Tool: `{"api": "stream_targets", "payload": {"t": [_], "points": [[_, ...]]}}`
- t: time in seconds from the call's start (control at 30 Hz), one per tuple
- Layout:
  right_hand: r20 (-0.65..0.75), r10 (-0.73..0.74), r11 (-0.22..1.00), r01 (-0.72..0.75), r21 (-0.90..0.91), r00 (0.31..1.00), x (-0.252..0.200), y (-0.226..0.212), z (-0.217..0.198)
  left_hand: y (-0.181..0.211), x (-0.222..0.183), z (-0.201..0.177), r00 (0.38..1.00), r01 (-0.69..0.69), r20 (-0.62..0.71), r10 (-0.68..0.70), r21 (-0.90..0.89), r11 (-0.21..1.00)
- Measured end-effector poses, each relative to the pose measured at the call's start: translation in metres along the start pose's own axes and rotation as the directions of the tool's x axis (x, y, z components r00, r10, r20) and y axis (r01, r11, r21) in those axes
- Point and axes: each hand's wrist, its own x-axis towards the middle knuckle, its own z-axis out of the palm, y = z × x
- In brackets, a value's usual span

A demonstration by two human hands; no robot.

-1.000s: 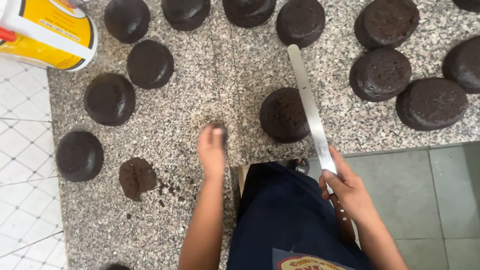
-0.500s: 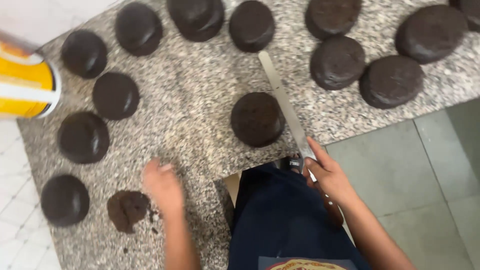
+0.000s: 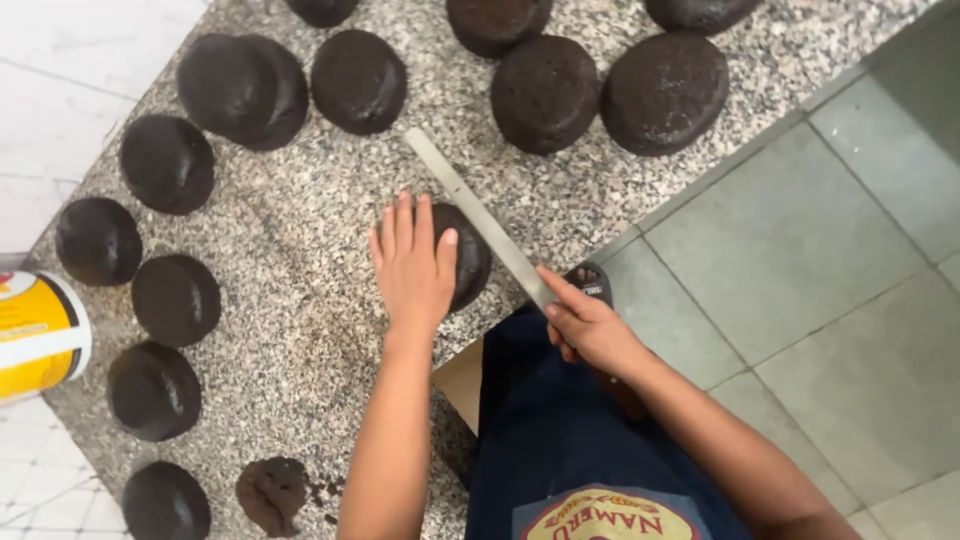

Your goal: Cutting the tops off of several small round chocolate cakes using a long serrated knife.

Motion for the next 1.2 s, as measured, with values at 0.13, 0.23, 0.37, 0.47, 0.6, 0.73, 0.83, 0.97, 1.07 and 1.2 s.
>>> {"api": "stream_targets", "payload": {"t": [0.13, 0.23, 0.37, 0.47, 0.6, 0.73, 0.83, 0.97, 1.07, 1.2], "points": [[0.023, 0.020, 1.000, -0.020, 0.007, 1.000, 0.006, 0.001, 0.002, 0.001, -0.001, 0.002, 1.000, 0.020, 0.000, -0.020, 0.031, 0.999], [0.037, 0.004, 0.999, -0.005, 0.047, 0.999, 0.012, 0.001, 0.001, 0.001, -0.001, 0.002, 1.000, 0.028, 0.006, -0.028, 0.048, 0.998], [0.054, 0.010, 0.999, -0.013, 0.053, 0.998, 0.014, 0.000, 0.002, 0.002, 0.000, 0.003, 0.999, 0.036, 0.009, -0.037, 0.056, 0.998], [0.065, -0.003, 0.999, 0.000, 0.042, 0.998, 0.014, 0.000, 0.002, 0.001, 0.000, 0.004, 0.999, 0.040, 0.007, -0.040, 0.053, 0.998], [0.046, 0.020, 0.999, -0.022, 0.044, 0.999, 0.014, -0.002, 0.002, 0.002, 0.000, 0.004, 0.999, 0.038, 0.009, -0.039, 0.052, 0.998], [0.034, 0.011, 1.000, -0.011, 0.017, 0.999, 0.009, -0.011, 0.002, 0.003, 0.000, 0.003, 0.998, 0.051, 0.024, -0.053, 0.054, 0.997], [0.042, 0.022, 1.000, -0.022, -0.008, 0.999, 0.012, -0.009, 0.002, 0.004, 0.000, 0.003, 0.998, 0.060, 0.030, -0.061, 0.055, 0.997], [0.039, 0.021, 1.000, -0.020, -0.013, 0.999, 0.010, -0.010, 0.003, 0.004, 0.000, 0.003, 0.998, 0.060, 0.026, -0.062, 0.055, 0.997], [0.023, 0.049, 0.996, -0.047, -0.070, 0.999, -0.002, -0.013, 0.003, 0.004, -0.001, 0.003, 0.998, 0.055, 0.017, -0.056, 0.053, 0.997], [-0.030, 0.088, 0.983, -0.092, -0.159, 0.996, -0.029, 0.003, -0.009, 0.004, 0.000, 0.005, 0.999, 0.047, 0.000, -0.047, 0.059, 0.997]]}}
